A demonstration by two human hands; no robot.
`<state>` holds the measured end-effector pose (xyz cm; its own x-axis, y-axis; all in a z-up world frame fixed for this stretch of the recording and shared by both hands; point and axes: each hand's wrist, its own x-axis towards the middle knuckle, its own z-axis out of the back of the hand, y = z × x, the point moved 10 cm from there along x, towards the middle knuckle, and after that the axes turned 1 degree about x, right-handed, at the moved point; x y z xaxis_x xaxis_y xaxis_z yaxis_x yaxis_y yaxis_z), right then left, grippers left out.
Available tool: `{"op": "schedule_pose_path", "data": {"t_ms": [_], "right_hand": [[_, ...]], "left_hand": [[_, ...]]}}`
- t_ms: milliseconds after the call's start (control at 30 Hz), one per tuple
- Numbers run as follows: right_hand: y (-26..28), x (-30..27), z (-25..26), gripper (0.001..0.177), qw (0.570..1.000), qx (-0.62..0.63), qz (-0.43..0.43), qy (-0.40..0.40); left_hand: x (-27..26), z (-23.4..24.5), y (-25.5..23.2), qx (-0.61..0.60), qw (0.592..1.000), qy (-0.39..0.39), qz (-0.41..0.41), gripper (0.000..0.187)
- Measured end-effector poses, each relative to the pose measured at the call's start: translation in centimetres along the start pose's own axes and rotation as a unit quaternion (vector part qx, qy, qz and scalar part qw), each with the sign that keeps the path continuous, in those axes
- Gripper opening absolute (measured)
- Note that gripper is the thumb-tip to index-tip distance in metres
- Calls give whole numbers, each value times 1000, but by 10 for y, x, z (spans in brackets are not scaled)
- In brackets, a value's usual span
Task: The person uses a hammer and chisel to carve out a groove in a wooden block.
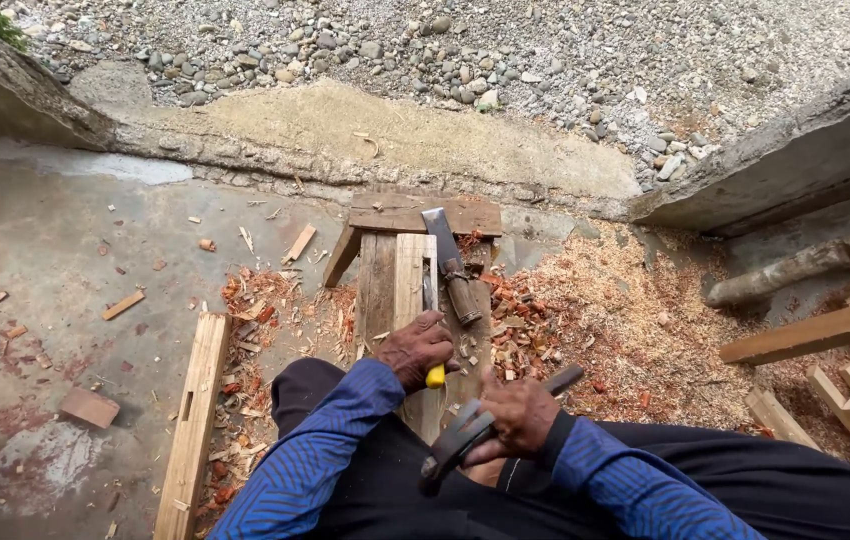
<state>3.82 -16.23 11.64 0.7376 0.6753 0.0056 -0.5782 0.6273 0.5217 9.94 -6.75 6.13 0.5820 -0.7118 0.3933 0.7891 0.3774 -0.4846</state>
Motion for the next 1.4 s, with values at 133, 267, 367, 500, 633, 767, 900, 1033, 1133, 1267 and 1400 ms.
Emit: {"op": "schedule_pose_path", "data": {"t_ms": [133, 267, 367, 500, 633, 767, 900, 1033, 1133, 1267, 1400], "right_hand": [[-14, 8, -2, 59, 994, -37, -91, 40], [-14, 5, 10, 61, 971, -59, -224, 54], [7, 2, 13, 60, 974, 1, -228, 9], [7, -2, 19, 59, 970, 27, -243, -10], [4, -2, 12, 57, 971, 48, -233, -24], [14, -6, -3, 58, 976, 36, -216, 8], [12, -8, -12, 58, 988, -13, -155, -4], [11, -11, -25, 57, 991, 9, -134, 1], [2, -17, -23, 57, 982, 40, -179, 38], [-3, -26, -10, 51, 982, 70, -173, -3], [1, -34, -11, 48, 982, 105, -159, -19]], "left_hand": [[-5, -24, 22, 18, 1000, 9, -12, 15], [31, -2, 28, 15, 994, 110, -17, 12], [66, 44, 55, -93, 984, 142, 61, 18], [100, 61, 71, -146, 975, 147, 84, 21], [54, 0, 36, -118, 969, 205, -67, 20], [22, -25, 28, -2, 966, 238, -95, 9], [31, -11, 19, 92, 953, 206, -203, 14], [104, 151, -40, 233, 920, -118, -293, 10], [138, 208, -28, 238, 941, -192, -144, 10], [94, 114, -25, 128, 983, -4, -131, 7], [11, 14, -31, 43, 987, 120, -101, 8]]}}
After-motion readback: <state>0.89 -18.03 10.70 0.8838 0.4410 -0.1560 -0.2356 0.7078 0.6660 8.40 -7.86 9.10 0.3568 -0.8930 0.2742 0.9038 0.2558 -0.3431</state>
